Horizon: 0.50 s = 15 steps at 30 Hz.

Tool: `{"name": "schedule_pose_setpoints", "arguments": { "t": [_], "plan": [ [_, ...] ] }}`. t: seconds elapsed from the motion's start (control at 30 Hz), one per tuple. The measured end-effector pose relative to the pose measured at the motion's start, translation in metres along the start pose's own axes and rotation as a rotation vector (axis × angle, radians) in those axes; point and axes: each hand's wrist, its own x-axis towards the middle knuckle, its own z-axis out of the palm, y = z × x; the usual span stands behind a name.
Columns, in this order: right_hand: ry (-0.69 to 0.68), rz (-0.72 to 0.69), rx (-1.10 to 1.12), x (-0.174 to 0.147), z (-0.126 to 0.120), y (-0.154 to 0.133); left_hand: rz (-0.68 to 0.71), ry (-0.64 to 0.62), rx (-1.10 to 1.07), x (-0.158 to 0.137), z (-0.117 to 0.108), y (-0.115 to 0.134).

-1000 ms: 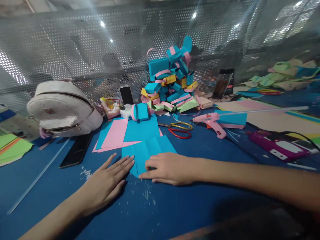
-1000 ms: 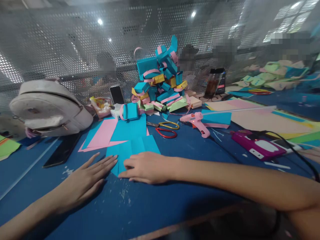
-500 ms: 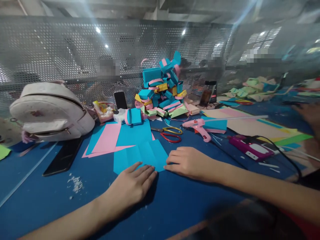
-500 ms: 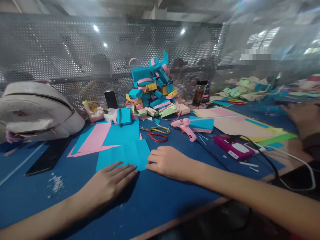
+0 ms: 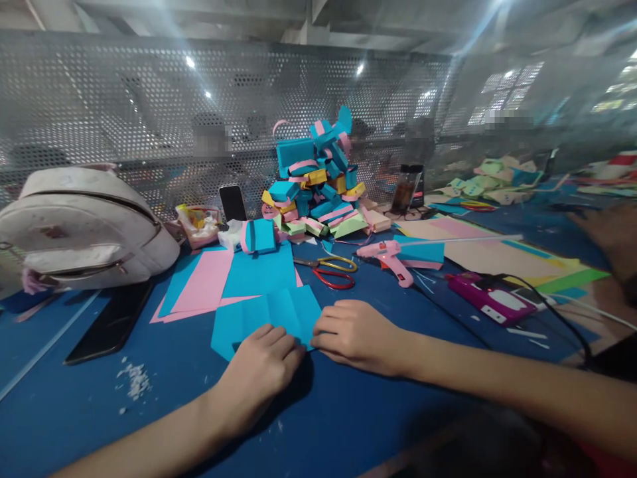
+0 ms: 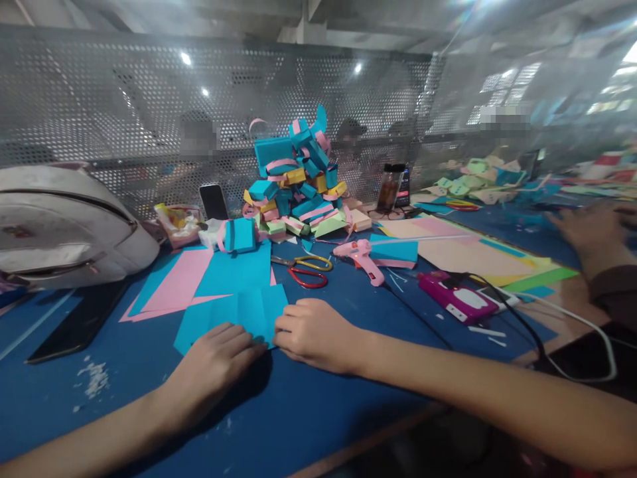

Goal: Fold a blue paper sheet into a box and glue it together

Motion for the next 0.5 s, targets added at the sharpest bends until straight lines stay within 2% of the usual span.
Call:
{"name": "schedule_pose_setpoints", "arguments": {
  "t": [0.1,0.17,0.33,0.4,0.5],
  "plan": [
    [0.031,-0.036,0.011,0.000,0.003,0.000,0.080,0.119,-0.044,-0.008,0.004,-0.006],
    [0.037,-0.071,0.020,0.000,0.003,0.002,0.108,0.149,-0.064,-0.012,0.006,-0.008],
    [-0.010,-0.164,0.188,0.009,0.002,0.020,0.129,0.089,-0.063,-0.014,0.003,-0.011],
    [-0.057,-0.140,0.339,0.015,0.004,0.028,0.135,0.053,-0.063,-0.013,0.002,-0.012],
    [-0.138,-0.006,0.564,0.025,0.008,0.038,0.143,0.028,-0.069,-0.012,0.002,-0.014]
  ]
}}
